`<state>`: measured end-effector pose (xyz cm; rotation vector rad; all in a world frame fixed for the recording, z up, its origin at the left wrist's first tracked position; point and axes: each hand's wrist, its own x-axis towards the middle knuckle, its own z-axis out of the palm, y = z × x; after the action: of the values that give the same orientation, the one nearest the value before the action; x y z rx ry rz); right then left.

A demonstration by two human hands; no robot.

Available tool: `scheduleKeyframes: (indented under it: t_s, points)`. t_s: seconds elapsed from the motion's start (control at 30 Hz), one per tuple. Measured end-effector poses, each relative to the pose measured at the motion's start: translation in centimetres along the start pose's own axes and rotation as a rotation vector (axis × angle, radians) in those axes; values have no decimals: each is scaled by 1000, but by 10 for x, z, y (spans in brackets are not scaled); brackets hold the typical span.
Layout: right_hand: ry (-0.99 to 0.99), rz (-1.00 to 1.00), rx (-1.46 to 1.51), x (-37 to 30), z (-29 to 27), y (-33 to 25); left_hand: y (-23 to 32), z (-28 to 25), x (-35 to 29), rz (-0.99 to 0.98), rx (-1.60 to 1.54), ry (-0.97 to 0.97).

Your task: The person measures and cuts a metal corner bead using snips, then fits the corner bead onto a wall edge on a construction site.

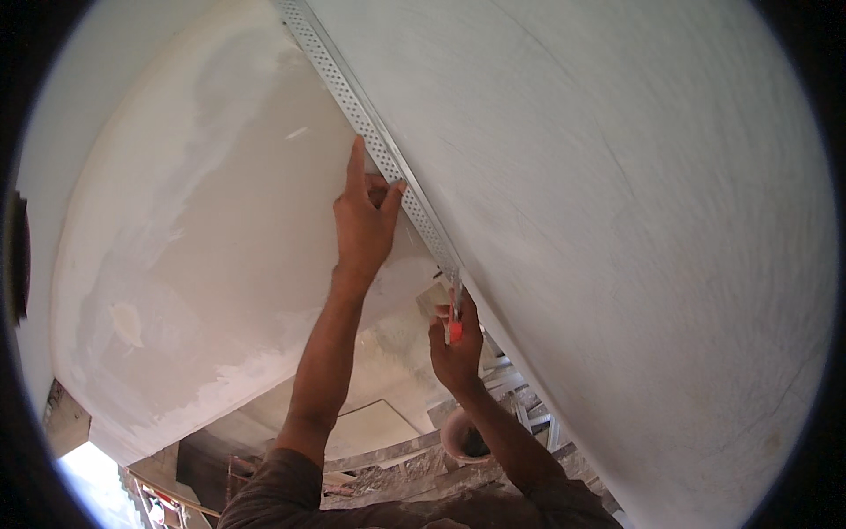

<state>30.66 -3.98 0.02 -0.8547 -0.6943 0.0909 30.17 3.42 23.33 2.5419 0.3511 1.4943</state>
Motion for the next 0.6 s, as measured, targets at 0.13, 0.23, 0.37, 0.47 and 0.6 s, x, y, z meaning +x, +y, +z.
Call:
scheduleKeyframes:
  t_s: [0.13, 0.23, 0.37, 0.47, 0.6]
  points:
    - [-2, -27, -81, 7, 5, 3, 9, -5, 7, 7, 163, -15]
    - [-1, -10, -73, 13, 5, 6, 14, -3, 13, 66, 257, -1]
    - [13, 7, 25, 3, 12, 8, 5, -6, 9, 130, 378, 28]
    - [11, 22, 39, -1, 9, 11, 20, -6, 4, 98, 508, 47]
    - [-4, 42, 60, 4, 7, 14, 14, -6, 8, 349, 706, 112]
